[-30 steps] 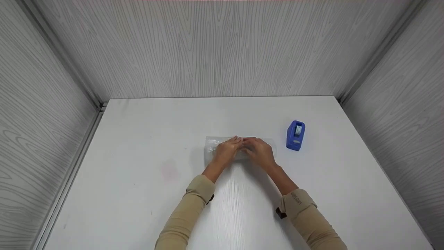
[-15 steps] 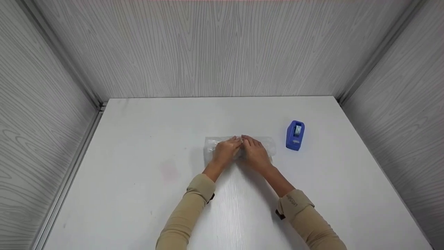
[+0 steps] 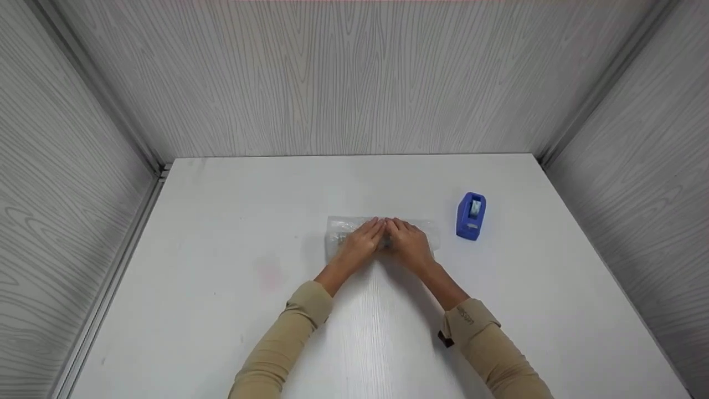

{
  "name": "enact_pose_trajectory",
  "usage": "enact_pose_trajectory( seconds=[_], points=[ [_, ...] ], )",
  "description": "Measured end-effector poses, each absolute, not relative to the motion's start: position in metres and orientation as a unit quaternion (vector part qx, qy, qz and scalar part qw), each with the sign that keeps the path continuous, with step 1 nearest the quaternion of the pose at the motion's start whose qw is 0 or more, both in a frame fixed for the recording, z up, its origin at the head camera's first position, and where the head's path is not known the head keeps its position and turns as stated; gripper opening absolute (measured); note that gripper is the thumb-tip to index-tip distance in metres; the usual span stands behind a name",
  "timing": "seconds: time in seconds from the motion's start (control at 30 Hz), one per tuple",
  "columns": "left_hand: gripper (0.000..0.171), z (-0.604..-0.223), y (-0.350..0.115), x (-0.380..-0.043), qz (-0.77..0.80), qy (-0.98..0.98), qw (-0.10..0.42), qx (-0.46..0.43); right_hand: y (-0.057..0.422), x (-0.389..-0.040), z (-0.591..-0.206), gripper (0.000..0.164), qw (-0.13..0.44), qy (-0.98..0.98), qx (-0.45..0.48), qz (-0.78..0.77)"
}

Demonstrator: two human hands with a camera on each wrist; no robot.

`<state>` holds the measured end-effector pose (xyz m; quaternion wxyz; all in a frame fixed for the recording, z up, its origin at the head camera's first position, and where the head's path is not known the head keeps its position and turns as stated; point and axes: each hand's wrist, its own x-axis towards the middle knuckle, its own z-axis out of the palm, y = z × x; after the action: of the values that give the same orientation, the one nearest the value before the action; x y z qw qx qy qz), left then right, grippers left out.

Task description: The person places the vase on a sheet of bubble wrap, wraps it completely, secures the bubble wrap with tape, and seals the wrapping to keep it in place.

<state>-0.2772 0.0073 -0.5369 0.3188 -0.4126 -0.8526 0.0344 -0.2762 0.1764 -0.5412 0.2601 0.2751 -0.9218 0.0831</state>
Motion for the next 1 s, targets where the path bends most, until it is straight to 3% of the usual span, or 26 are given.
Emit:
enact_pose_trajectory(
  seconds=[0.17,0.33,0.5,0.6,0.7,0.83,1.0],
  points=[
    [0.034,-0.542,0.004,-0.280,0.056,-0.824,0.363,-0.431,0.177,-0.277,-0.542,0.057,0.258,-0.922,0.274,0.088],
    [0.037,-0.540,0.003,-0.282,0.033,-0.838,0.335,-0.429,0.179,-0.281,-0.542,0.054,0.253,-0.923,0.271,0.108],
    [0.038,-0.535,0.002,-0.284,0.000,-0.857,0.299,-0.419,0.182,-0.281,-0.539,0.061,0.198,-0.930,0.269,0.154],
    [0.038,-0.536,0.003,-0.284,-0.014,-0.861,0.293,-0.415,0.192,-0.280,-0.536,0.056,0.182,-0.918,0.280,0.214],
    [0.036,-0.537,0.004,-0.285,-0.025,-0.858,0.306,-0.411,0.208,-0.282,-0.532,0.042,0.213,-0.895,0.273,0.282],
    [0.035,-0.538,0.005,-0.284,-0.042,-0.853,0.320,-0.410,0.243,-0.286,-0.524,0.026,0.276,-0.866,0.173,0.380],
    [0.037,-0.536,0.005,-0.282,-0.050,-0.857,0.309,-0.409,0.292,-0.287,-0.513,0.015,0.316,-0.835,-0.062,0.447]
  ],
)
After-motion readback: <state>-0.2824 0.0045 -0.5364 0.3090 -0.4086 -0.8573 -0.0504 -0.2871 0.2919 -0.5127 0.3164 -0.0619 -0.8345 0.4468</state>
